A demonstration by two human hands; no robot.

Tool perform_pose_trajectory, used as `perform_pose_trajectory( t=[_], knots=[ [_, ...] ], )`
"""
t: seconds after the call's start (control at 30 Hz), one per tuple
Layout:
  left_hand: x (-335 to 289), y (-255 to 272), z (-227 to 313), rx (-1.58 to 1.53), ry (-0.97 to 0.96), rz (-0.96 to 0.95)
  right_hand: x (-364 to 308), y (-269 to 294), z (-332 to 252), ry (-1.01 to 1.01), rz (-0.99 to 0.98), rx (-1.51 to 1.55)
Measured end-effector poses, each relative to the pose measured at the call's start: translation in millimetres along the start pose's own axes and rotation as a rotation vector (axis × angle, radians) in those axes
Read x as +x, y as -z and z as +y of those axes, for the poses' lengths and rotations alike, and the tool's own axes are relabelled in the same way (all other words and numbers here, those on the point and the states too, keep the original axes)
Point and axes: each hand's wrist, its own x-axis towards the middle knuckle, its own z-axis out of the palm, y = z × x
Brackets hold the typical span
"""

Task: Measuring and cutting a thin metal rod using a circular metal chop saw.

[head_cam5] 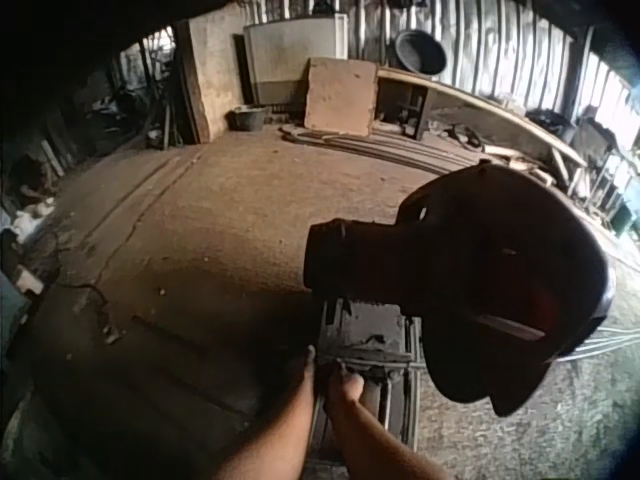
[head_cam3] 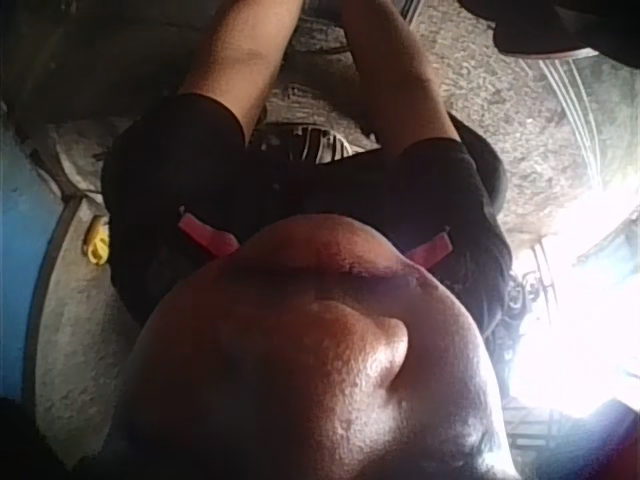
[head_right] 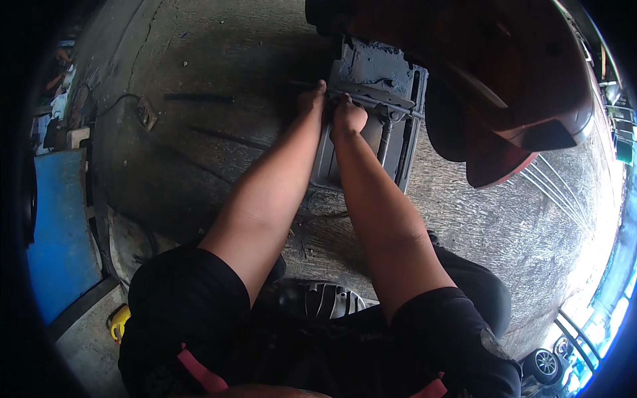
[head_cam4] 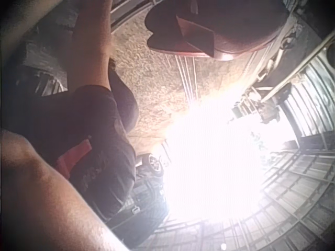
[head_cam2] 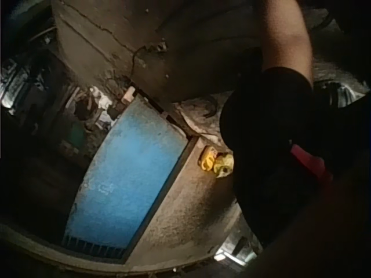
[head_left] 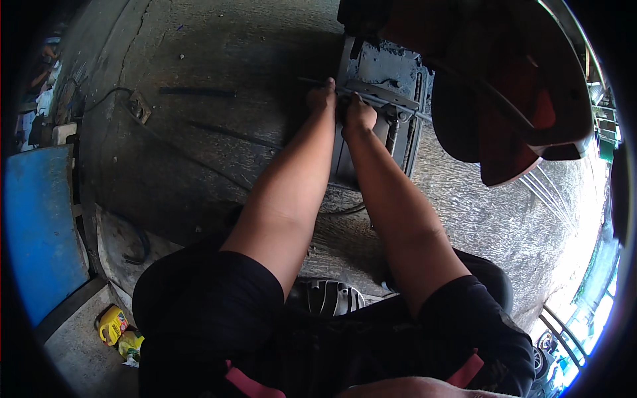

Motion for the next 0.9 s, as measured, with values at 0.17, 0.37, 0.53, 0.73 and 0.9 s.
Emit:
perform_pose_trajectory(
  t=[0.17, 0.37, 0.53, 0.73, 0.9],
  knots=[
    [-12, 2, 12, -0.530, 0.269, 0.068, 15, 3, 13, 0.005, 0.003, 0.181],
    [7, 40, -5, -0.978, 0.178, 0.096, -7, -19, 7, -0.084, -0.116, 0.463],
    [-9, 65, 4, -1.002, 0.160, 0.024, -3, -27, 11, -0.134, -0.238, 0.659],
    [-37, 97, 21, -1.214, 0.017, 0.077, -22, -27, 11, 0.035, -0.285, 0.372],
    [-82, 116, 39, -1.326, -0.006, 0.081, -42, -9, 0, 0.105, -0.387, 0.286]
  ],
)
